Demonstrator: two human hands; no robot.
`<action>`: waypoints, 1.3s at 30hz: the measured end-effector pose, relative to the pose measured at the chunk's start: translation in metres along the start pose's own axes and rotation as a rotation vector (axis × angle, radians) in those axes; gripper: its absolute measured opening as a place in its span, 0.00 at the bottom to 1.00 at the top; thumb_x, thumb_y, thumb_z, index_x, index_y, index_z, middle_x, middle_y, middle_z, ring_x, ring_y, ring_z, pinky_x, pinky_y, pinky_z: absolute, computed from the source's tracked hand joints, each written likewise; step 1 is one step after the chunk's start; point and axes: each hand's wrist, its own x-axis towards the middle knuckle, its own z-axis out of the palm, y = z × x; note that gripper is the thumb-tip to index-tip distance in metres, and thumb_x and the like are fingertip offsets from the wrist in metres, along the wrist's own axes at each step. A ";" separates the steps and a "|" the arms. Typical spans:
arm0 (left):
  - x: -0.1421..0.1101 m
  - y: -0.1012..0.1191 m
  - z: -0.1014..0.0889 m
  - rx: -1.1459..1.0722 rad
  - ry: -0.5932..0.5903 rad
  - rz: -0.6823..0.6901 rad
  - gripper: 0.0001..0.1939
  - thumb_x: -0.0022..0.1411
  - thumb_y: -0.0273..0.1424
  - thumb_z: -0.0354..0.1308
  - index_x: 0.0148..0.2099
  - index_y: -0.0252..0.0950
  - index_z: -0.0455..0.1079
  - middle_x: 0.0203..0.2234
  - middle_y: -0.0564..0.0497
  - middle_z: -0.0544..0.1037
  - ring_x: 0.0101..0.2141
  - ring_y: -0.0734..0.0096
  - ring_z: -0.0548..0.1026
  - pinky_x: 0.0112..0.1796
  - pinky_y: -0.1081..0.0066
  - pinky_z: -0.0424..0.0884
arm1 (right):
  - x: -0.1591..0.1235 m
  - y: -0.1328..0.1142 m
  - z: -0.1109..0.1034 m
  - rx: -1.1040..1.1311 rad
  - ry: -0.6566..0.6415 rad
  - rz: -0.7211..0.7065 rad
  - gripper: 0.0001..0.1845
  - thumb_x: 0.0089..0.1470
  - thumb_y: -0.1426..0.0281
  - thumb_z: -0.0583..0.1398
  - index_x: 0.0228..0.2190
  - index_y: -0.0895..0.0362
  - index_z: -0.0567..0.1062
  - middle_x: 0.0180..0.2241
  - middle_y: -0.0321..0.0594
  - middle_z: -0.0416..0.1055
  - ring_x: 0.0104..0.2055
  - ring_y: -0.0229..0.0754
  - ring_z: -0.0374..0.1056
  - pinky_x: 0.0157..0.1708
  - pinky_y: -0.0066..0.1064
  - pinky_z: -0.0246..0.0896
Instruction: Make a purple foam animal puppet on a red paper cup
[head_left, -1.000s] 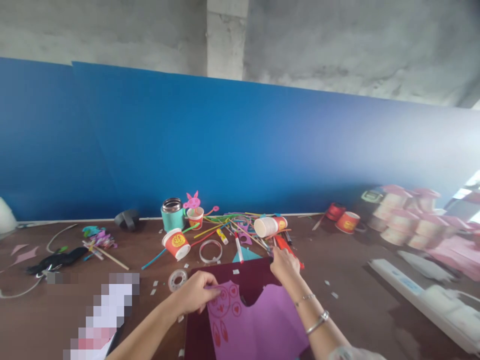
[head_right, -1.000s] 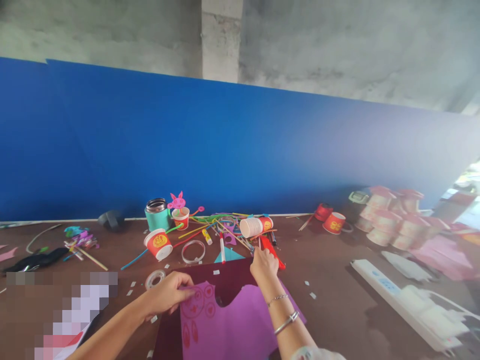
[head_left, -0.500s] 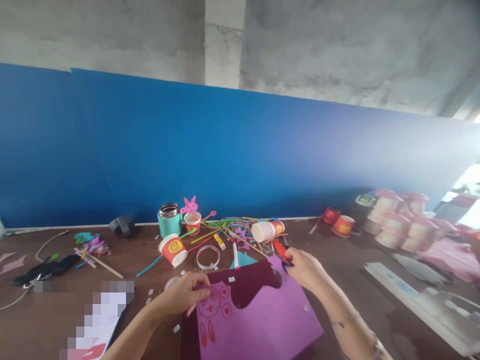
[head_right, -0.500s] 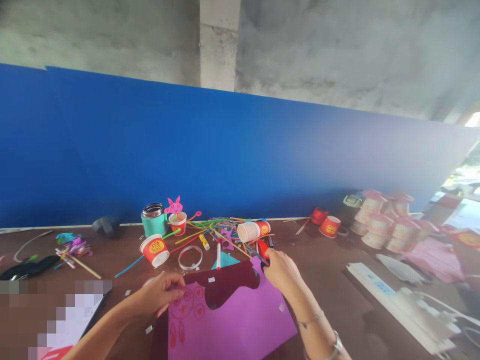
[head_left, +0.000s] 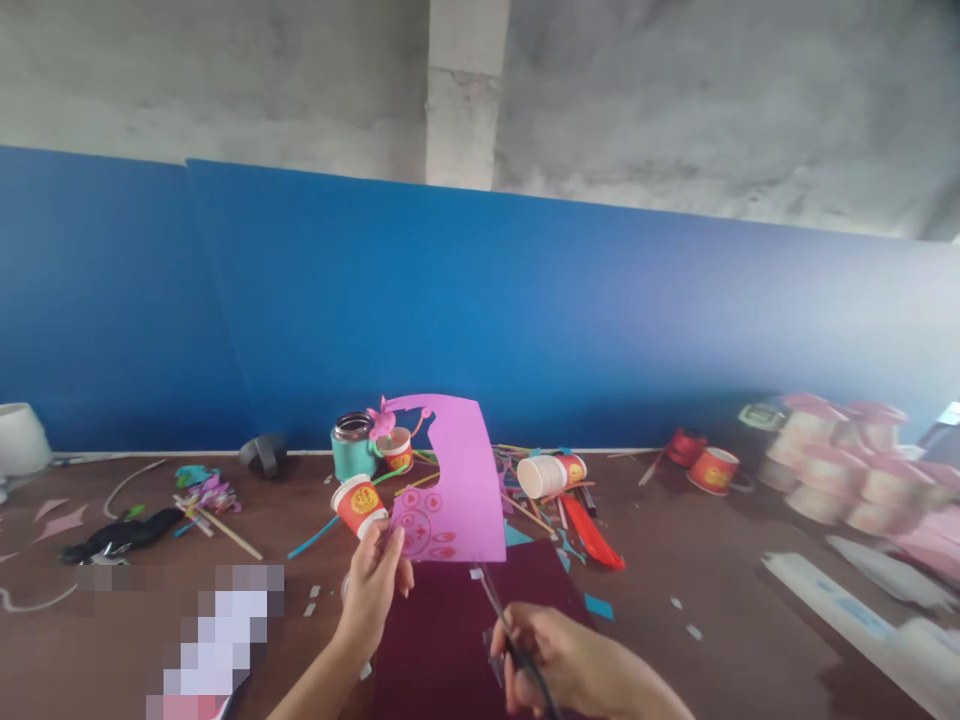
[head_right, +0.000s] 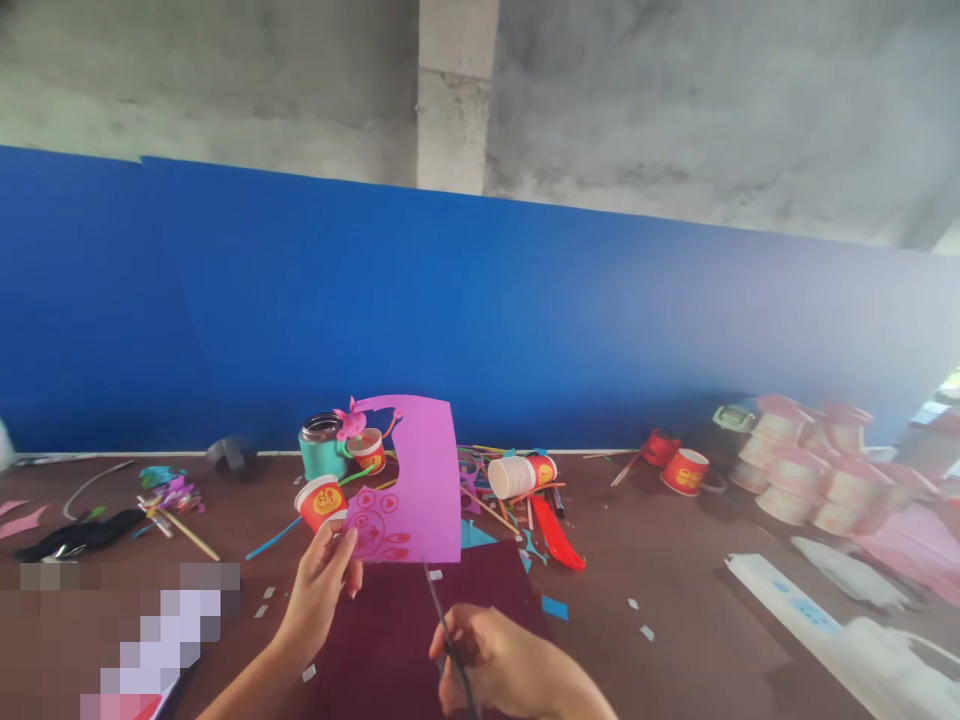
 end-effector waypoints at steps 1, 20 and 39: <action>-0.001 -0.001 0.000 -0.006 0.012 -0.001 0.20 0.51 0.48 0.59 0.35 0.38 0.60 0.09 0.64 0.62 0.11 0.79 0.61 0.15 0.79 0.58 | 0.008 0.010 0.005 0.031 -0.006 0.034 0.19 0.44 0.58 0.65 0.33 0.57 0.68 0.23 0.34 0.70 0.25 0.36 0.68 0.24 0.25 0.57; -0.005 -0.018 0.005 0.001 -0.116 -0.180 0.24 0.50 0.53 0.57 0.34 0.37 0.59 0.09 0.58 0.70 0.11 0.75 0.67 0.15 0.78 0.62 | 0.066 0.048 0.038 0.076 0.290 -0.256 0.26 0.48 0.47 0.57 0.31 0.58 0.64 0.19 0.30 0.63 0.20 0.32 0.63 0.16 0.19 0.55; -0.004 -0.023 0.004 -0.009 -0.222 -0.165 0.20 0.55 0.49 0.54 0.31 0.39 0.53 0.15 0.58 0.73 0.11 0.79 0.67 0.12 0.80 0.60 | 0.067 0.051 0.042 0.116 0.523 -0.183 0.33 0.36 0.40 0.59 0.24 0.58 0.65 0.10 0.26 0.57 0.09 0.27 0.52 0.09 0.19 0.45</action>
